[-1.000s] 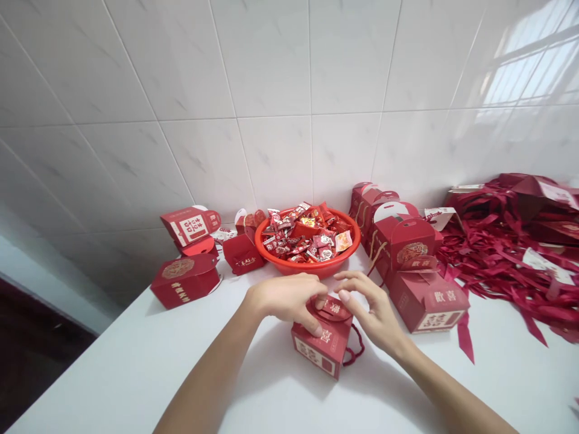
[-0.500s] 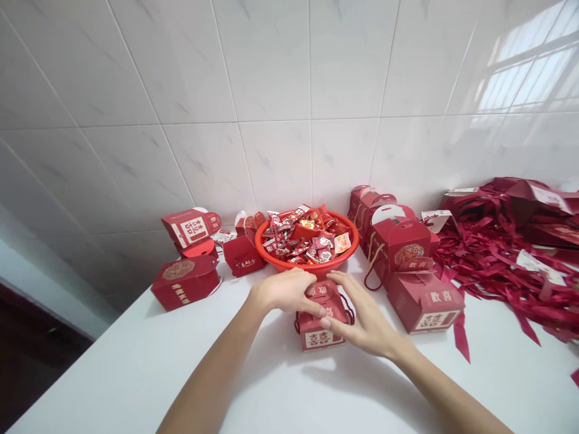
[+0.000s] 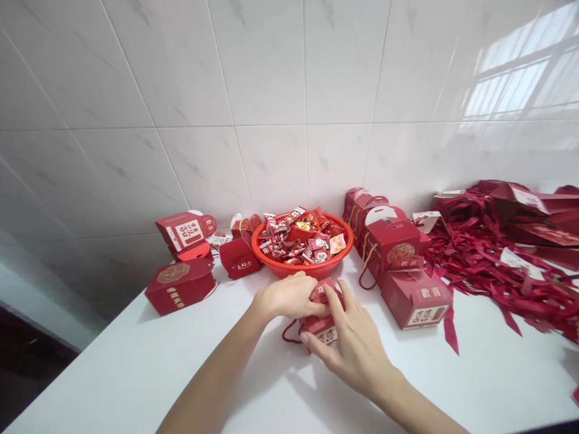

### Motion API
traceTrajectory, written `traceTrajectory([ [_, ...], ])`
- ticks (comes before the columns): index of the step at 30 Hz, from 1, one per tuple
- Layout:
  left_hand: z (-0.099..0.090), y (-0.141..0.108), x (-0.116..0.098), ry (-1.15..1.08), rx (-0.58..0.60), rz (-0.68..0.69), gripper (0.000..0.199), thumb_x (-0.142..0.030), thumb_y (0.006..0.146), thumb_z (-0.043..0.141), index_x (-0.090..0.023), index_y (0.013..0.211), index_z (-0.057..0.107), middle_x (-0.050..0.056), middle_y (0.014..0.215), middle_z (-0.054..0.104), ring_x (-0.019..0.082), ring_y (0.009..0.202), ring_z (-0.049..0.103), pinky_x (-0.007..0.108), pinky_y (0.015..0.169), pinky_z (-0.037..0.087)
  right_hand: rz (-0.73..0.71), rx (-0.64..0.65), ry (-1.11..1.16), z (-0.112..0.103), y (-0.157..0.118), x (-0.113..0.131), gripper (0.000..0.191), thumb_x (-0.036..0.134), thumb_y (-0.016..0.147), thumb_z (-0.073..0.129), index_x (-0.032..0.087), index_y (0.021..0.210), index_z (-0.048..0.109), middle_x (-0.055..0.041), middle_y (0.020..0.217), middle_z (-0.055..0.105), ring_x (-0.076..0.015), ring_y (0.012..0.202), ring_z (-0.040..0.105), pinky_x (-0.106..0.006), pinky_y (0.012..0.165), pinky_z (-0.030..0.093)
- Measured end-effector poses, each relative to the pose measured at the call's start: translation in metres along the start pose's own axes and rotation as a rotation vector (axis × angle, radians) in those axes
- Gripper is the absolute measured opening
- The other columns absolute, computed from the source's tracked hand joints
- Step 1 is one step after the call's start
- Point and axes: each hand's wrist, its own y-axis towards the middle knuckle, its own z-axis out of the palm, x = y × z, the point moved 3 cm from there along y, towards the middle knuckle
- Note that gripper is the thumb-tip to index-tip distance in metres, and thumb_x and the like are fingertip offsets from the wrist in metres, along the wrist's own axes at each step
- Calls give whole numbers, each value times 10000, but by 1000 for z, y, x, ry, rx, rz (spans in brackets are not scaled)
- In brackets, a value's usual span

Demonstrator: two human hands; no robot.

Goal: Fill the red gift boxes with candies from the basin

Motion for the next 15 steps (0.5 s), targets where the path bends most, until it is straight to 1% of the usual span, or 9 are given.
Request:
traceTrajectory([
  [2,0,-4,-8,31,-10,47,316,-474,842,529,-212,666,527,36,667,584,237,764,574,273,556,363,39,19,10,-1,-4,3,710,494,809,674,184,1419,482,-256,1496,433,-423,1218,598,-551,878,566],
  [4,-1,-9,-15,45,5,104,259,-417,859,534,-206,715,580,42,714,621,239,819,584,268,597,387,54,15,51,-5,-8,5,660,405,795,683,220,1403,505,-211,1448,492,-380,1170,635,-498,854,589],
  [7,-5,-19,-25,16,93,214,291,-472,874,582,-198,809,657,44,821,653,214,812,602,260,648,430,57,-26,131,-18,-22,1,644,307,758,677,255,1383,534,-156,1404,543,-336,1148,654,-467,897,584],
  [9,-8,-28,-31,-49,176,320,337,-526,869,618,-211,953,700,51,966,664,201,849,629,256,708,470,51,-41,194,-34,-39,-9,656,291,744,680,253,1385,545,-144,1417,548,-328,1189,640,-453,962,560],
  [10,-9,-33,-34,-107,228,378,362,-533,868,631,-228,1049,702,58,1076,657,195,883,646,255,749,488,45,-39,229,-45,-51,-17,649,300,750,682,253,1384,551,-136,1426,551,-326,1225,623,-437,988,549],
  [12,-12,-45,-40,-244,320,483,426,-523,868,657,-267,1209,668,69,1298,591,183,944,674,261,843,506,41,-22,262,-71,-81,-42,661,368,761,713,303,1397,548,-100,1425,578,-340,1280,586,-443,1006,542],
  [14,-17,-55,-43,-341,359,551,478,-525,849,691,-283,1260,652,76,1419,525,188,984,688,276,913,503,78,-28,267,-101,-112,-76,666,462,770,728,354,1401,543,-67,1388,623,-355,1256,604,-466,991,554],
  [15,-19,-59,-43,-357,350,564,483,-528,844,699,-288,1261,655,77,1434,521,200,1012,685,283,931,499,112,-59,286,-117,-126,-94,667,497,778,711,351,1406,540,-67,1382,629,-369,1247,607,-476,983,558],
])
